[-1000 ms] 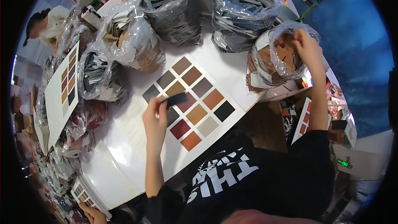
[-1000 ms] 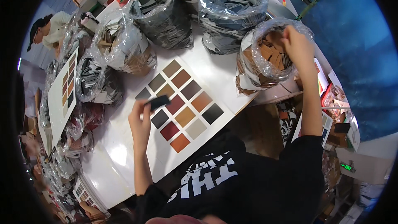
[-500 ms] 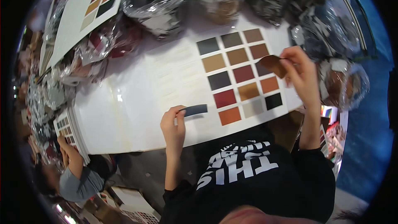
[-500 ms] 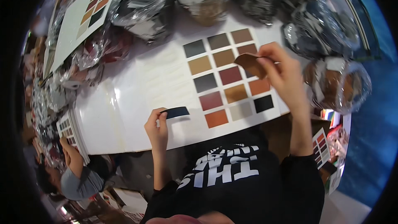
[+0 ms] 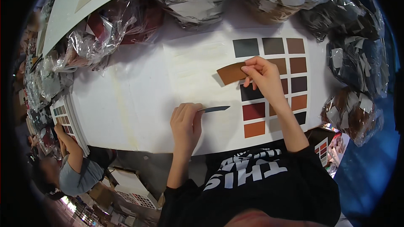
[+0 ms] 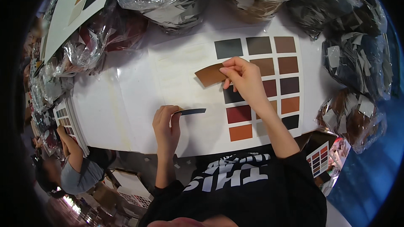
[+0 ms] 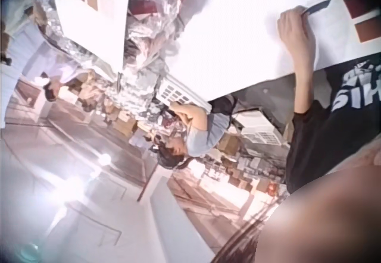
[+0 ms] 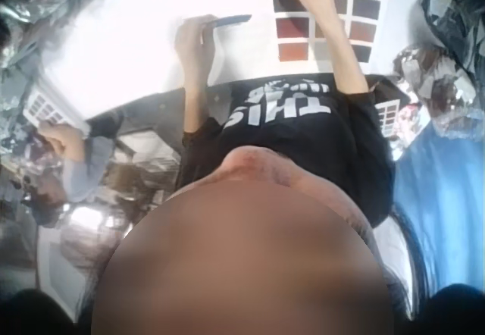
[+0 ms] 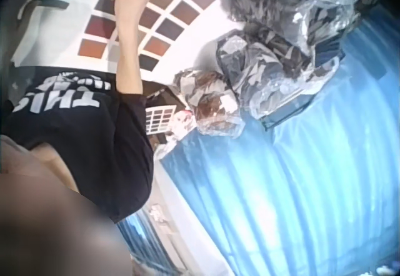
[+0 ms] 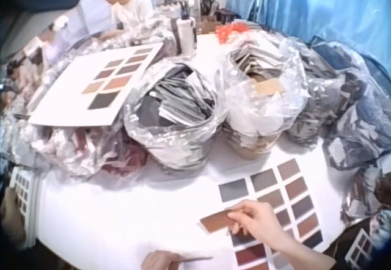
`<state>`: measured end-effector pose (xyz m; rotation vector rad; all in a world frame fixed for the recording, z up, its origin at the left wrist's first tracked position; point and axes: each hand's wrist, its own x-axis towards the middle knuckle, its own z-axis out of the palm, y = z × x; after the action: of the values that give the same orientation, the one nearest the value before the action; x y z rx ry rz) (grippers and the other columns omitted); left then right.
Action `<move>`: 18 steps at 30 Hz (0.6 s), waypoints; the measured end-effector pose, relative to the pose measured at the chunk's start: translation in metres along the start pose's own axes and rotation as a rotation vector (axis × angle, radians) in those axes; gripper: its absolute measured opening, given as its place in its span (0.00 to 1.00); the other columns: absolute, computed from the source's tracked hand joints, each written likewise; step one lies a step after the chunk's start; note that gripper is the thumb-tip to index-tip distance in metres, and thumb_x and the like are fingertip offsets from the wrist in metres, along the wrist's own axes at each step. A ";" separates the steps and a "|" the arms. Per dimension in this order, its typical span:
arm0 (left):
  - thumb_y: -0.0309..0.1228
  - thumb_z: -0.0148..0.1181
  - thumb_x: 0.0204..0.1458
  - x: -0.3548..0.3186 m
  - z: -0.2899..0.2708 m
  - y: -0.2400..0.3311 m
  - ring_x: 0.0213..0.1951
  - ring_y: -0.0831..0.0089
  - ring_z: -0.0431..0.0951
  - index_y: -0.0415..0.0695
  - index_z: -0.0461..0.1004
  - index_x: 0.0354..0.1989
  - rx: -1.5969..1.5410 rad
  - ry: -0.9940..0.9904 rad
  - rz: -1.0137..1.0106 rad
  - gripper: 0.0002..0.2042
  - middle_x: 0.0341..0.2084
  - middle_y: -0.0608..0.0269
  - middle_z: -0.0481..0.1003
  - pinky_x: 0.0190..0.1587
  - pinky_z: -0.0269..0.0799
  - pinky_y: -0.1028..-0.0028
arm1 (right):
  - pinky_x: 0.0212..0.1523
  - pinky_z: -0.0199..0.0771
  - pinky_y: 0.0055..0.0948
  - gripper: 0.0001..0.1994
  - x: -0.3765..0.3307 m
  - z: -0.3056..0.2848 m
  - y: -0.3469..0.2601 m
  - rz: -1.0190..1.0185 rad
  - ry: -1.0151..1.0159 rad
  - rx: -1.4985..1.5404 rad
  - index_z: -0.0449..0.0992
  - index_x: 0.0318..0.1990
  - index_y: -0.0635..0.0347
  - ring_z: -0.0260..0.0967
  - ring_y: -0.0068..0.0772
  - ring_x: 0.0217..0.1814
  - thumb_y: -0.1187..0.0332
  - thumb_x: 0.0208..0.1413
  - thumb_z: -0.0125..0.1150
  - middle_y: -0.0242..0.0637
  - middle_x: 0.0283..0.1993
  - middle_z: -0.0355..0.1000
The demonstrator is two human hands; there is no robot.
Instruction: Selecting various colored material swatches from plastic bags and adhering them onto a grid on a sample board.
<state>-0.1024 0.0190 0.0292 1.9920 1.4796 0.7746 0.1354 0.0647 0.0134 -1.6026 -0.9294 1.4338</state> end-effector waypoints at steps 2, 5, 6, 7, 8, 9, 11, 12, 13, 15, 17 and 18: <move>0.18 0.60 0.43 0.007 0.000 -0.002 0.30 0.63 0.73 0.42 0.72 0.31 0.003 -0.011 -0.005 0.07 0.25 0.62 0.73 0.33 0.65 0.69 | 0.17 0.60 0.15 0.05 0.002 0.007 0.004 0.039 0.000 0.013 0.70 0.33 0.67 0.67 0.14 0.19 0.74 0.58 0.57 0.30 0.21 0.71; 0.18 0.60 0.43 0.012 0.000 -0.006 0.33 0.64 0.74 0.42 0.72 0.31 0.012 -0.037 0.008 0.08 0.27 0.63 0.74 0.34 0.66 0.69 | 0.21 0.61 0.17 0.09 0.005 0.020 0.019 0.049 -0.031 0.074 0.65 0.29 0.63 0.63 0.14 0.18 0.72 0.58 0.58 0.28 0.19 0.69; 0.18 0.60 0.43 0.014 0.002 -0.008 0.36 0.65 0.75 0.43 0.72 0.31 0.007 -0.059 0.031 0.08 0.29 0.64 0.75 0.36 0.66 0.69 | 0.22 0.60 0.17 0.08 0.004 0.024 0.023 0.051 -0.005 0.047 0.66 0.29 0.63 0.62 0.13 0.18 0.72 0.58 0.58 0.28 0.18 0.68; 0.18 0.60 0.43 0.017 0.003 -0.008 0.36 0.65 0.75 0.43 0.72 0.31 0.005 -0.067 0.026 0.08 0.29 0.64 0.75 0.36 0.66 0.69 | 0.24 0.59 0.17 0.08 0.003 0.027 0.026 0.052 0.021 0.020 0.66 0.29 0.63 0.62 0.13 0.19 0.72 0.58 0.58 0.28 0.18 0.68; 0.19 0.59 0.43 0.020 0.003 -0.008 0.39 0.65 0.75 0.43 0.71 0.32 0.007 -0.092 0.032 0.08 0.32 0.64 0.76 0.38 0.66 0.68 | 0.24 0.59 0.17 0.08 0.004 0.029 0.028 0.061 0.022 0.020 0.66 0.29 0.63 0.62 0.13 0.19 0.72 0.58 0.58 0.28 0.18 0.68; 0.19 0.59 0.44 0.022 0.003 -0.008 0.42 0.64 0.75 0.43 0.71 0.33 0.009 -0.116 0.039 0.08 0.35 0.65 0.77 0.41 0.66 0.67 | 0.23 0.58 0.17 0.08 0.004 0.030 0.027 0.065 0.028 0.012 0.67 0.29 0.63 0.61 0.12 0.19 0.72 0.58 0.58 0.29 0.18 0.68; 0.20 0.59 0.44 0.025 0.003 -0.007 0.45 0.63 0.74 0.43 0.70 0.33 0.035 -0.155 0.055 0.08 0.39 0.65 0.77 0.44 0.65 0.66 | 0.23 0.56 0.16 0.08 0.003 0.031 0.028 0.075 0.039 0.000 0.67 0.29 0.63 0.61 0.11 0.20 0.72 0.58 0.58 0.29 0.17 0.68; 0.20 0.58 0.45 0.027 0.004 -0.007 0.48 0.62 0.73 0.43 0.70 0.33 0.070 -0.188 0.073 0.07 0.43 0.65 0.77 0.47 0.64 0.64 | 0.23 0.55 0.16 0.08 0.003 0.031 0.028 0.071 0.034 -0.015 0.67 0.29 0.63 0.60 0.11 0.19 0.72 0.58 0.58 0.28 0.17 0.68; 0.20 0.58 0.45 0.028 0.004 -0.007 0.48 0.62 0.73 0.43 0.70 0.33 0.068 -0.193 0.069 0.07 0.43 0.65 0.77 0.47 0.64 0.64 | 0.22 0.54 0.16 0.08 0.002 0.032 0.029 0.065 0.030 -0.031 0.68 0.29 0.63 0.59 0.10 0.19 0.72 0.58 0.58 0.28 0.17 0.68; 0.21 0.58 0.46 0.031 0.006 -0.008 0.53 0.61 0.71 0.43 0.68 0.30 0.133 -0.234 0.117 0.06 0.49 0.63 0.75 0.50 0.63 0.63 | 0.22 0.54 0.16 0.08 0.002 0.034 0.030 0.070 0.029 -0.031 0.68 0.29 0.63 0.58 0.10 0.18 0.72 0.58 0.58 0.28 0.17 0.68; 0.22 0.58 0.46 0.034 0.008 -0.009 0.55 0.61 0.70 0.43 0.67 0.30 0.145 -0.257 0.111 0.06 0.51 0.62 0.73 0.51 0.63 0.62 | 0.21 0.53 0.16 0.08 0.002 0.035 0.031 0.072 0.027 -0.032 0.68 0.29 0.63 0.57 0.10 0.18 0.72 0.58 0.58 0.28 0.16 0.68; 0.22 0.59 0.47 0.036 0.010 -0.010 0.56 0.61 0.69 0.43 0.67 0.30 0.156 -0.279 0.113 0.06 0.53 0.62 0.72 0.52 0.62 0.62 | 0.21 0.53 0.16 0.08 0.002 0.034 0.032 0.079 0.027 -0.035 0.68 0.29 0.63 0.57 0.09 0.18 0.71 0.58 0.58 0.28 0.16 0.69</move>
<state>-0.0938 0.0553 0.0199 2.2116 1.3076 0.4131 0.1023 0.0559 -0.0185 -1.6972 -0.8894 1.4533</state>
